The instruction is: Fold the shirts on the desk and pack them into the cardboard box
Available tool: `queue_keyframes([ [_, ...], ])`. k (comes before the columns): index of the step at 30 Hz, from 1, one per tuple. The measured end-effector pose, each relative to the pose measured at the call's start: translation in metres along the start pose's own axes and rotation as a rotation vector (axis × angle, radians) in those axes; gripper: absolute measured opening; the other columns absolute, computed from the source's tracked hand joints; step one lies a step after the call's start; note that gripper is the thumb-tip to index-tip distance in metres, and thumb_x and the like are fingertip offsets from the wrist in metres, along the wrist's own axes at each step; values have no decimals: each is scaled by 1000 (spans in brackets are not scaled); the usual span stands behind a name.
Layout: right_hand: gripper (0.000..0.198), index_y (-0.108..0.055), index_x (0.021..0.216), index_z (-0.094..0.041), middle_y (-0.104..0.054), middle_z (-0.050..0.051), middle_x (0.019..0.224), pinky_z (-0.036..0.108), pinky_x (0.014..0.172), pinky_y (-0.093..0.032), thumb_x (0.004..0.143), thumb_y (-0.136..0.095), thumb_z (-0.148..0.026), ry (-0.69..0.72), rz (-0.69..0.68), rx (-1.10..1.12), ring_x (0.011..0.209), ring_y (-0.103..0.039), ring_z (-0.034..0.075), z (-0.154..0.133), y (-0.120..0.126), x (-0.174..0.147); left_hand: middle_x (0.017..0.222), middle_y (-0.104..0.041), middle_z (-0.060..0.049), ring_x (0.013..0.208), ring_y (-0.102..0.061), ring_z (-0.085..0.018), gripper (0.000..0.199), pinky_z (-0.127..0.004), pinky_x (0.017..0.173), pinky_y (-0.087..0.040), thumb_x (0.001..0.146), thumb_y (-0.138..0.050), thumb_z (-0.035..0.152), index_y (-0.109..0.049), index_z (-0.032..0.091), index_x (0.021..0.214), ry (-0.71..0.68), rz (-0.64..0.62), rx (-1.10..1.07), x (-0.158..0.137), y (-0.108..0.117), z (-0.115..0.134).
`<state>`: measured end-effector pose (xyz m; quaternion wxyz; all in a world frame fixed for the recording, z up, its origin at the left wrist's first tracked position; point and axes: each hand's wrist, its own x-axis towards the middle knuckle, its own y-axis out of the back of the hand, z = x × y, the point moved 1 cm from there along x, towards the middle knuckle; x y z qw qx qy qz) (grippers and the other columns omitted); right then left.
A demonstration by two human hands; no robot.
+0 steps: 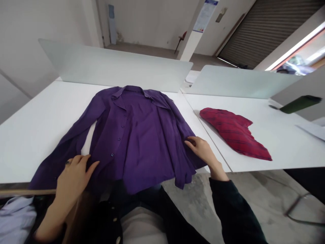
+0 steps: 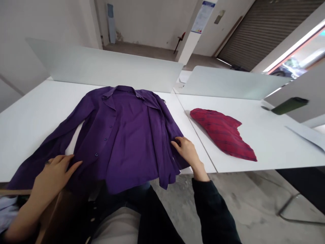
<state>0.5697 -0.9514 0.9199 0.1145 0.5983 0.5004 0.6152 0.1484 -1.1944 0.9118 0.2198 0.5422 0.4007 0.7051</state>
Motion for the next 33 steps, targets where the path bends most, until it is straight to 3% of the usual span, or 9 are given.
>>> queue_keyframes([
  [2,45,-61,121,-12,-70,12,93,37,76,-52,87,-55,-41,-23,6,-24,83,-67,25,-14,-4,-6,111,-64,-17,93,-63,-33,52,-42,78,-49,94,-32,49,-58,10,117,3,-39,122,5,-2,14],
  [5,60,-46,139,-13,-67,13,101,36,76,-52,83,-59,-32,-40,-12,-91,87,-66,26,-34,-10,-5,108,-66,-14,90,-65,-29,43,-37,75,-49,95,-33,41,-56,12,116,-5,-86,128,12,-8,22],
  [9,55,-50,135,-17,-66,10,102,32,73,-51,80,-49,-13,12,-80,-153,84,-66,23,-35,-11,1,104,-66,-13,91,-66,-27,34,-35,75,-50,94,-33,34,-54,14,112,19,-53,-5,20,-10,0],
  [14,51,-57,129,-15,-67,11,98,34,73,-51,79,-47,-10,-38,-91,-252,80,-66,24,-4,-4,3,97,-63,-12,90,-64,-28,34,-38,76,-50,92,-31,39,-54,16,103,109,30,-100,22,-8,-39],
  [18,47,-57,128,-16,-67,13,104,38,75,-54,82,-48,-13,-16,-105,-271,85,-67,26,3,7,2,103,-60,-11,91,-62,-26,42,-40,80,-51,91,-34,48,-56,16,108,95,67,-119,13,-1,-33],
  [21,40,-59,125,-14,-63,16,118,42,85,-53,87,-51,-24,79,11,-216,103,-63,30,-14,21,-1,121,-53,-15,106,-56,-31,54,-45,87,-49,89,-38,58,-57,15,116,27,148,-42,-3,5,-15],
  [23,39,-59,124,-13,-62,16,121,42,89,-53,89,-51,-31,182,28,-113,107,-62,30,-32,28,-5,120,-51,-17,110,-52,-34,57,-47,90,-47,86,-41,59,-60,14,116,-26,169,19,-16,5,-4],
  [28,31,-66,112,-16,-72,8,98,31,74,-55,89,-52,-31,415,-361,220,77,-69,18,-78,35,0,113,-55,-14,102,-53,-31,39,-42,81,-47,85,-49,40,-63,15,112,-37,65,137,-50,-4,12],
  [33,21,-71,94,-16,-72,5,85,26,67,-48,85,-56,-29,481,-398,302,71,-65,15,-119,38,62,118,-56,-14,103,-52,-30,37,-42,83,-44,86,-47,23,-59,14,119,-38,43,249,-62,-8,22],
])
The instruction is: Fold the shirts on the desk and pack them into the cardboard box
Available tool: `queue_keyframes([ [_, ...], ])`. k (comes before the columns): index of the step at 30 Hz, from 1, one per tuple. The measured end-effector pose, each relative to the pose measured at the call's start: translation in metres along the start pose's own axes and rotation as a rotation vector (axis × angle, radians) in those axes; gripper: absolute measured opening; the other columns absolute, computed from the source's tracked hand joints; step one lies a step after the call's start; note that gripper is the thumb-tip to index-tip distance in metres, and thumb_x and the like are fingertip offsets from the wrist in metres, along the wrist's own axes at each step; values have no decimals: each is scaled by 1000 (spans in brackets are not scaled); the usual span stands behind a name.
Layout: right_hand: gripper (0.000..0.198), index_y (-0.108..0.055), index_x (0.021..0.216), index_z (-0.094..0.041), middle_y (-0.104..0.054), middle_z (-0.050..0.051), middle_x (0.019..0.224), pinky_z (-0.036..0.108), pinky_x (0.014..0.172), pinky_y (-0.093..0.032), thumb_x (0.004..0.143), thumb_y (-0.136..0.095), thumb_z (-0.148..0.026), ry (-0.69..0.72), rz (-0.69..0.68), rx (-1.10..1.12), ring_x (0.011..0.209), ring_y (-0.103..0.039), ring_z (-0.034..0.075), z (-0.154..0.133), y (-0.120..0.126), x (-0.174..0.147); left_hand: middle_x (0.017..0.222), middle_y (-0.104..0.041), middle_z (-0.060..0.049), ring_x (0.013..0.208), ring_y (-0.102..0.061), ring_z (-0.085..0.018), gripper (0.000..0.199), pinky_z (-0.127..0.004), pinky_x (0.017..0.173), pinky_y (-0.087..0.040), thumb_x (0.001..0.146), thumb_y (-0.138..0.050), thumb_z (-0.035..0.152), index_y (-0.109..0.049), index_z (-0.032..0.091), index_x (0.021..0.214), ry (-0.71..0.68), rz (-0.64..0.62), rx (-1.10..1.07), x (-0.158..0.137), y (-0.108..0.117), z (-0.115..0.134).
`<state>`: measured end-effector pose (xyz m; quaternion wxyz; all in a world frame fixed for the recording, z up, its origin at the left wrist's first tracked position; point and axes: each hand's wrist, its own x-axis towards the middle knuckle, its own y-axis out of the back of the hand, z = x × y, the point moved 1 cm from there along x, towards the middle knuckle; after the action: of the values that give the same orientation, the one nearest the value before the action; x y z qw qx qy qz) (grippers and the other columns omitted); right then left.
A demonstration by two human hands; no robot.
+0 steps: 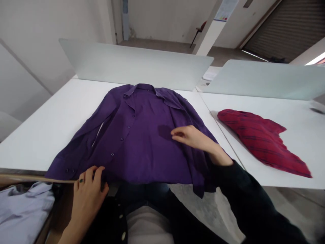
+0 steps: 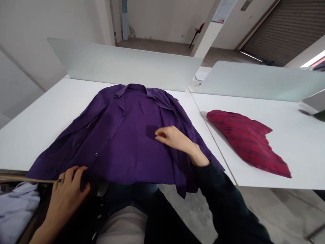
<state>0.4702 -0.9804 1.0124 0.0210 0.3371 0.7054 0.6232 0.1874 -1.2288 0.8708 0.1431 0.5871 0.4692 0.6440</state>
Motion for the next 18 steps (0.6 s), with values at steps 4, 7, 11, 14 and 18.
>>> queue_keyframes([
  [4,17,-70,83,-15,-68,1,72,25,65,-42,84,-57,-27,59,-7,-3,64,-59,13,-9,9,88,120,-57,-15,103,-53,-31,37,-44,82,-45,88,-42,16,-59,14,120,6,-22,28,3,1,1],
  [7,16,-70,86,-13,-70,4,78,25,71,-42,83,-57,-22,39,68,-25,71,-60,14,-16,-2,162,120,-59,-15,104,-55,-31,38,-44,83,-48,87,-40,13,-60,13,120,-32,-26,-54,3,-2,-7],
  [11,24,-69,103,-11,-70,12,106,28,86,-44,84,-57,-19,-41,144,-91,96,-62,20,-21,-27,251,118,-62,-12,103,-60,-27,36,-42,86,-52,89,-39,17,-60,17,118,-52,-1,-247,-5,-11,-22],
  [14,36,-62,119,-10,-65,14,119,34,96,-44,87,-54,-22,-108,188,-149,109,-58,24,-24,-41,299,120,-64,-9,102,-64,-23,36,-38,84,-55,89,-38,20,-58,21,119,-40,38,-326,-13,-16,-31],
  [18,46,-54,130,-9,-61,20,123,44,95,-45,90,-51,-33,-156,203,-182,112,-57,32,-33,-56,334,120,-66,-6,100,-68,-20,39,-31,81,-58,87,-40,18,-58,25,121,-111,143,-345,-18,-20,-38],
])
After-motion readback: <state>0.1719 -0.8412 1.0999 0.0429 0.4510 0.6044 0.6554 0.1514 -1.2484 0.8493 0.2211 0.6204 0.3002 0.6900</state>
